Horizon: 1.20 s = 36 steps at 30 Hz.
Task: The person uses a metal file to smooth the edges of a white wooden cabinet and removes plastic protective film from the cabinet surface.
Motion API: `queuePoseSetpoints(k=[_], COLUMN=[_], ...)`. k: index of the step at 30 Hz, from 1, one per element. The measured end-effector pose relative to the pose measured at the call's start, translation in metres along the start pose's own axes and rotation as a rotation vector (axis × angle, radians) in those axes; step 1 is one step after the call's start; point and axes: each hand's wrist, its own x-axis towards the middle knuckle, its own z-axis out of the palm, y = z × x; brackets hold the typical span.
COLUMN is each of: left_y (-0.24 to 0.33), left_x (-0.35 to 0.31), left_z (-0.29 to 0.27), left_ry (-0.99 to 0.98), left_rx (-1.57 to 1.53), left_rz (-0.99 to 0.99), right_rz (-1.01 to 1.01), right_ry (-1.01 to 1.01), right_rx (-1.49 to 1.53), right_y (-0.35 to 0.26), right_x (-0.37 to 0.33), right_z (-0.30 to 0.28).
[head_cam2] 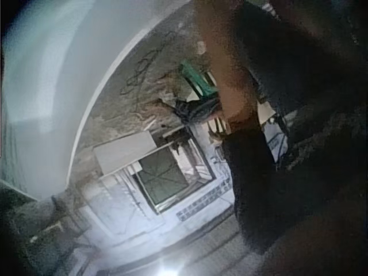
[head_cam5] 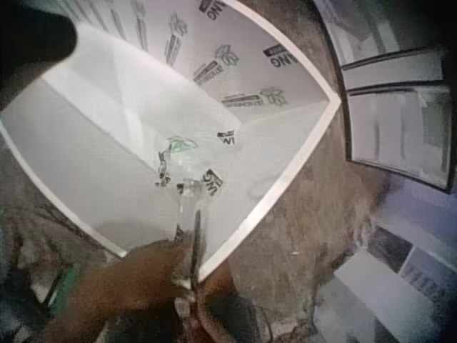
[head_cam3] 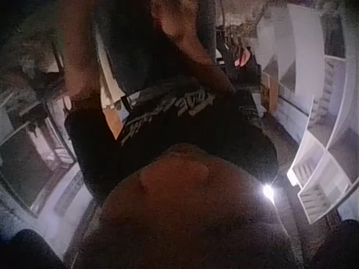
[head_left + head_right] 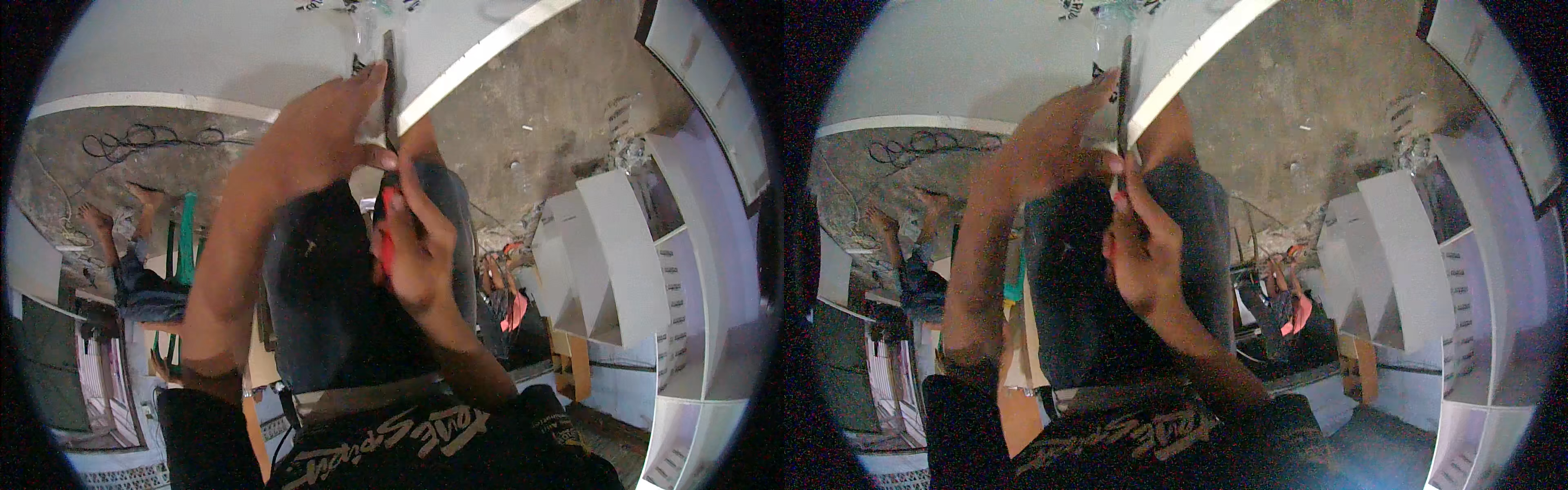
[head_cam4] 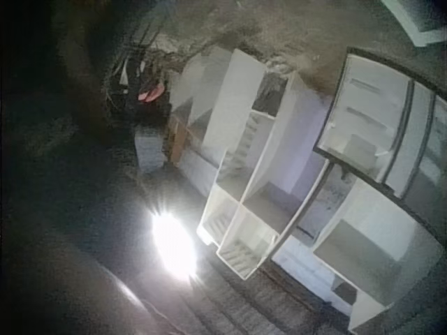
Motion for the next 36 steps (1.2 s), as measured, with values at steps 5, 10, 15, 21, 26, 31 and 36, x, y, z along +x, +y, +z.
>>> queuePoseSetpoints(k=[5,10,15,21,26,31,36], left_y=[0.038,0.056,0.07,0.118,0.131,0.136,0.114], left_x=[-0.033,-0.028,-0.009,0.044,0.086,0.107,0.059], left_z=[0.025,0.065,0.083,0.091,0.076,0.065,0.078], left_ry=[0.119,0.451,0.622,0.746,0.798,0.842,0.77], left_rx=[0.19,0.079,-0.048,-0.242,-0.257,-0.344,-0.476], left_rz=[-0.085,-0.291,-0.321,-0.327,-0.328,-0.253,-0.532], right_rz=[-0.196,-0.148,-0.143,-0.163,-0.296,-0.304,-0.499], right_ry=[-0.014,0.228,0.249,0.243,0.255,0.075,-0.392], right_rx=[-0.204,-0.27,-0.256,-0.426,-0.605,-0.926,-1.557], right_y=[-0.045,-0.076,-0.084,-0.11,-0.138,-0.18,-0.231], right_x=[-0.024,-0.023,-0.023,-0.04,-0.028,0.009,0.031], right_z=[-0.044,-0.058,-0.063,-0.085,-0.103,-0.109,-0.113])
